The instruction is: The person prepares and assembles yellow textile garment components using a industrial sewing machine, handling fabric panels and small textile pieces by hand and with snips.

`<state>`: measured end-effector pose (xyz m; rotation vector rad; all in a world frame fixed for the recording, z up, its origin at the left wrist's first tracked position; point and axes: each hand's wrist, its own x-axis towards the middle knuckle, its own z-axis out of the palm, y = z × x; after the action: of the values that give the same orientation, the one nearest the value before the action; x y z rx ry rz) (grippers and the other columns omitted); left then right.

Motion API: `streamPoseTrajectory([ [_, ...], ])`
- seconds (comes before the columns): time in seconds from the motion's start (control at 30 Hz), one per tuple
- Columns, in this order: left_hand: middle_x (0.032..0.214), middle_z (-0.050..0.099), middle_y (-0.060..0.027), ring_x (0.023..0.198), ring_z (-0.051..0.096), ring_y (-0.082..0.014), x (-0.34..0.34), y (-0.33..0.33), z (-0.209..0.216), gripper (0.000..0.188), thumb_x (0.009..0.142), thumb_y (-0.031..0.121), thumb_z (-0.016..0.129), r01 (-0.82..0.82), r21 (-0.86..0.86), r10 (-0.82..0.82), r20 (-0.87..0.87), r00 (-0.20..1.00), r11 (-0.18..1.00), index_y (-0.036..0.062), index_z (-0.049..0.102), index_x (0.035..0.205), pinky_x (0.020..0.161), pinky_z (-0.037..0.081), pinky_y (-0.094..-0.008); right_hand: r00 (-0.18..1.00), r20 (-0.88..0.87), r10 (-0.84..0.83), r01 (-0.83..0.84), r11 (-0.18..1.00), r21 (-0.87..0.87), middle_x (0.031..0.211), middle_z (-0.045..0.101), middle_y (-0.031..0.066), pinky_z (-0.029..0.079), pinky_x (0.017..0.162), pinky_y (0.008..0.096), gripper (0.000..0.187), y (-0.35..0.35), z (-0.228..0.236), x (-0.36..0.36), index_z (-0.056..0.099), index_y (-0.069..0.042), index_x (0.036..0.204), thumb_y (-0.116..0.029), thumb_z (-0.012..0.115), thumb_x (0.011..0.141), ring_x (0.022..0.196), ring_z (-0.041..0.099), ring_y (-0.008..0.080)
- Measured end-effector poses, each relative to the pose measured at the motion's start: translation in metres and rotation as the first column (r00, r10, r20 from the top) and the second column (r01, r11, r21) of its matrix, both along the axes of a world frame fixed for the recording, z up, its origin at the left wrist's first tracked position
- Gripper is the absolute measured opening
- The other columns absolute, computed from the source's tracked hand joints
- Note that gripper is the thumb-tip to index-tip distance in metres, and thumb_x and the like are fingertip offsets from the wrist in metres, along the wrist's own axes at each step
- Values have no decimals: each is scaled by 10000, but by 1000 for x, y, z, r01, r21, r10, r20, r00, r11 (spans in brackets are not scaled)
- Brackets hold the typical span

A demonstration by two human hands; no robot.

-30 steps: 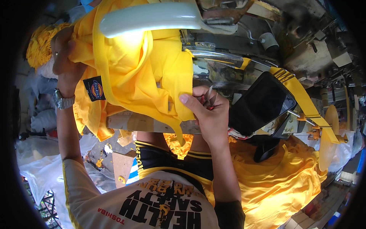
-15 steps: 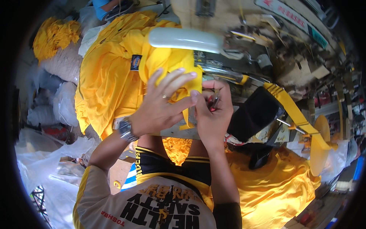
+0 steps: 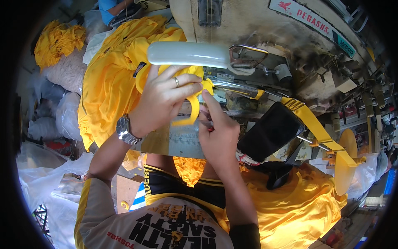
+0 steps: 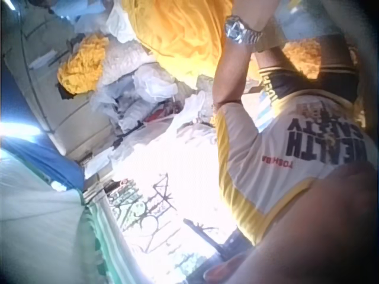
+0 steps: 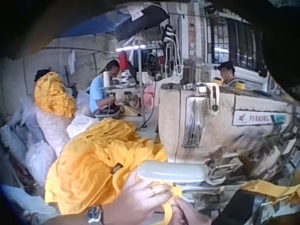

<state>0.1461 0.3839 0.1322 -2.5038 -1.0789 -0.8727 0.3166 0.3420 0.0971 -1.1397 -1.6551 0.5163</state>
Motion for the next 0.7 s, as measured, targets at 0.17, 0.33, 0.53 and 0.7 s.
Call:
streamPoseTrajectory([
  [0.17, 987, 669, -7, 1029, 587, -232, -5, 21, 1, 193, 728, 73, 640, 53, -106, -43, 100, 994, 993, 119, 723, 896, 1103, 235, -609, 981, 166, 105, -97, 994, -54, 818, 700, 128, 548, 631, 354, 704, -6, 0, -3, 434, -60, 1405, 32, 662, 745, 701, 700, 264],
  [0.33, 1050, 661, -135, 1047, 567, -328, -9, 40, -4, 237, 779, 76, 578, 117, -285, -13, 340, 940, 952, 63, 713, 974, 1052, 325, -469, 958, 244, 148, -127, 987, -100, 676, 590, 150, 478, 557, 384, 733, -6, 8, -15, 357, -82, 1464, -65, 698, 815, 580, 615, 331],
  [0.53, 1230, 567, -163, 1197, 482, -327, -36, 54, -42, 269, 819, 129, 619, 183, -450, 197, 672, 714, 874, 27, 690, 1058, 1030, 355, -391, 920, 203, 334, -241, 894, -377, 823, 658, 191, 501, 691, 441, 723, -13, 28, 2, 310, -72, 1445, -172, 685, 835, 762, 653, 377],
  [0.7, 1237, 531, -168, 1160, 515, -294, -32, 17, -40, 308, 880, 159, 617, 68, -403, 259, 698, 668, 913, 15, 664, 1148, 977, 406, -339, 890, 382, 250, -192, 964, -184, 880, 611, 151, 499, 666, 435, 284, -29, 35, 30, 543, -37, 1057, -258, 628, 902, 782, 648, 345],
])
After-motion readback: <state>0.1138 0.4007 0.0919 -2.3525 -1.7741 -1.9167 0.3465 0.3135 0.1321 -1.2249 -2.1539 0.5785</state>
